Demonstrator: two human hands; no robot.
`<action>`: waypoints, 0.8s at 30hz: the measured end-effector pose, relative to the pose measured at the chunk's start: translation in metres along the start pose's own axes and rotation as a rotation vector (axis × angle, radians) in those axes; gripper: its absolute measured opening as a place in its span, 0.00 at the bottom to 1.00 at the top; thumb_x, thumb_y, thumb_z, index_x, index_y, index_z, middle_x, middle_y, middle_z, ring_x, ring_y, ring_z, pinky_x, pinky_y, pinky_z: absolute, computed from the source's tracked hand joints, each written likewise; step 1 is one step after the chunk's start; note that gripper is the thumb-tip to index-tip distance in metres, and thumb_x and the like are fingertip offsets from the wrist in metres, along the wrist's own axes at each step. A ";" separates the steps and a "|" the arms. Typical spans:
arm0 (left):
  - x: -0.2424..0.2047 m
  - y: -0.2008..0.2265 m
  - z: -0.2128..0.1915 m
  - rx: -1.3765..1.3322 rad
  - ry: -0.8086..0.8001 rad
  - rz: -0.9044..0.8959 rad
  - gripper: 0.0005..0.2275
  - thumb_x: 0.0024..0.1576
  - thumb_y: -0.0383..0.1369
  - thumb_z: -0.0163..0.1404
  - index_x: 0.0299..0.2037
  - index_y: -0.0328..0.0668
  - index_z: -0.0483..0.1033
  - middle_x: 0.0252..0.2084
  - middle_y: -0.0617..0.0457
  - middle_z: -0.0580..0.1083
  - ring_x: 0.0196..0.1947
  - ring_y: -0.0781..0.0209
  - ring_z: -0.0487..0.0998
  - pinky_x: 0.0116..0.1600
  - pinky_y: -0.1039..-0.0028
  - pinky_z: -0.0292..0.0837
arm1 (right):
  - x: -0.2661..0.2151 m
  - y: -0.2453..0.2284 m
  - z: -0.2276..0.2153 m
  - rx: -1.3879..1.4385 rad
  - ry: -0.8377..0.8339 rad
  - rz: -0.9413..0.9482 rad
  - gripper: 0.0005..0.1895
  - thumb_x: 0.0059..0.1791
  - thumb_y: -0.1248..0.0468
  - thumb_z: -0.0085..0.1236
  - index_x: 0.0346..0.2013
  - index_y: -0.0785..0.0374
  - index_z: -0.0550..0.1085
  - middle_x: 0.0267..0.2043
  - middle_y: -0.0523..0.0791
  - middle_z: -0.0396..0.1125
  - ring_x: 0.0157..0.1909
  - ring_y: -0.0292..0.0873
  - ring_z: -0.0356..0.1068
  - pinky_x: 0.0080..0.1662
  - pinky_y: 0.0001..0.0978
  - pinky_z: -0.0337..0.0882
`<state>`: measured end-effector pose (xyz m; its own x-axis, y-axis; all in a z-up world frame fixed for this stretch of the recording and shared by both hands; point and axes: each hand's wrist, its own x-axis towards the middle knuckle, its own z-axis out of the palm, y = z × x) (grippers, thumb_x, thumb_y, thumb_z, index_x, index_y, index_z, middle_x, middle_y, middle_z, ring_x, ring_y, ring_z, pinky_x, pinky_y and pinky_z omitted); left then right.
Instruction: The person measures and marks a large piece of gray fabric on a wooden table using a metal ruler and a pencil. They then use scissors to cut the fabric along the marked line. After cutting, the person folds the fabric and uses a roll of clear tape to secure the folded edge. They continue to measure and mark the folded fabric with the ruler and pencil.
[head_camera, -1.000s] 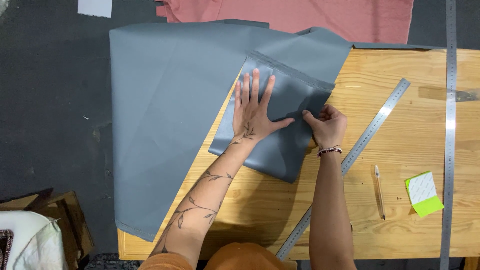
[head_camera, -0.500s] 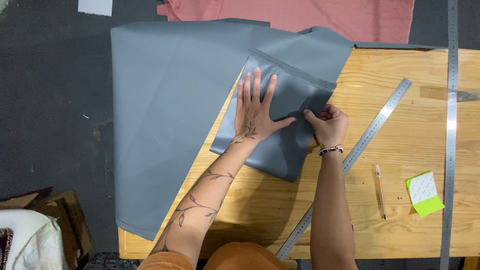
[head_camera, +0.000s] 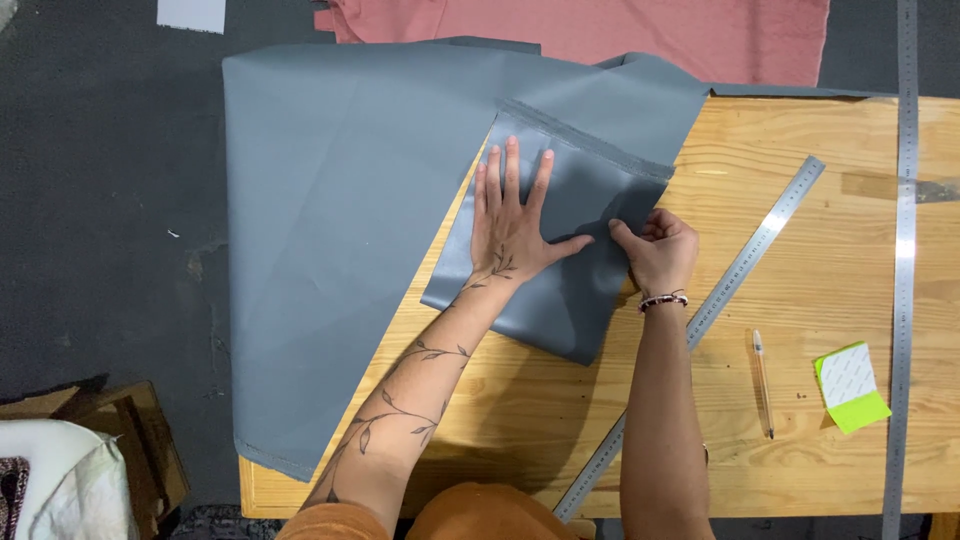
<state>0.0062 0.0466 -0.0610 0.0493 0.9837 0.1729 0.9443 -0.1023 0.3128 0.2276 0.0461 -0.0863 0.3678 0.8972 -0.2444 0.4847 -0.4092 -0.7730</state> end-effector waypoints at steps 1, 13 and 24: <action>0.000 0.000 0.000 0.000 -0.001 -0.001 0.56 0.40 0.77 0.53 0.75 0.55 0.50 0.76 0.35 0.48 0.76 0.36 0.46 0.77 0.49 0.35 | 0.000 0.000 0.000 -0.001 0.000 0.000 0.19 0.38 0.57 0.77 0.24 0.55 0.70 0.21 0.35 0.60 0.27 0.28 0.62 0.35 0.20 0.61; 0.003 0.003 -0.006 0.018 -0.106 -0.016 0.60 0.39 0.76 0.57 0.76 0.49 0.45 0.77 0.34 0.43 0.77 0.34 0.41 0.77 0.48 0.31 | -0.006 -0.007 -0.004 -0.067 0.027 -0.032 0.19 0.39 0.54 0.76 0.25 0.57 0.72 0.21 0.37 0.63 0.28 0.29 0.65 0.34 0.21 0.63; 0.002 0.005 0.001 -0.018 -0.098 -0.015 0.59 0.36 0.62 0.65 0.75 0.46 0.45 0.76 0.33 0.43 0.76 0.30 0.41 0.77 0.43 0.34 | -0.040 -0.057 0.036 -0.224 0.111 -0.771 0.23 0.50 0.71 0.59 0.60 0.67 0.68 0.55 0.55 0.63 0.63 0.61 0.61 0.64 0.53 0.60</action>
<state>0.0117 0.0481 -0.0605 0.0679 0.9948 0.0762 0.9391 -0.0895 0.3319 0.1566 0.0392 -0.0540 -0.0638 0.9236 0.3780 0.7768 0.2838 -0.5622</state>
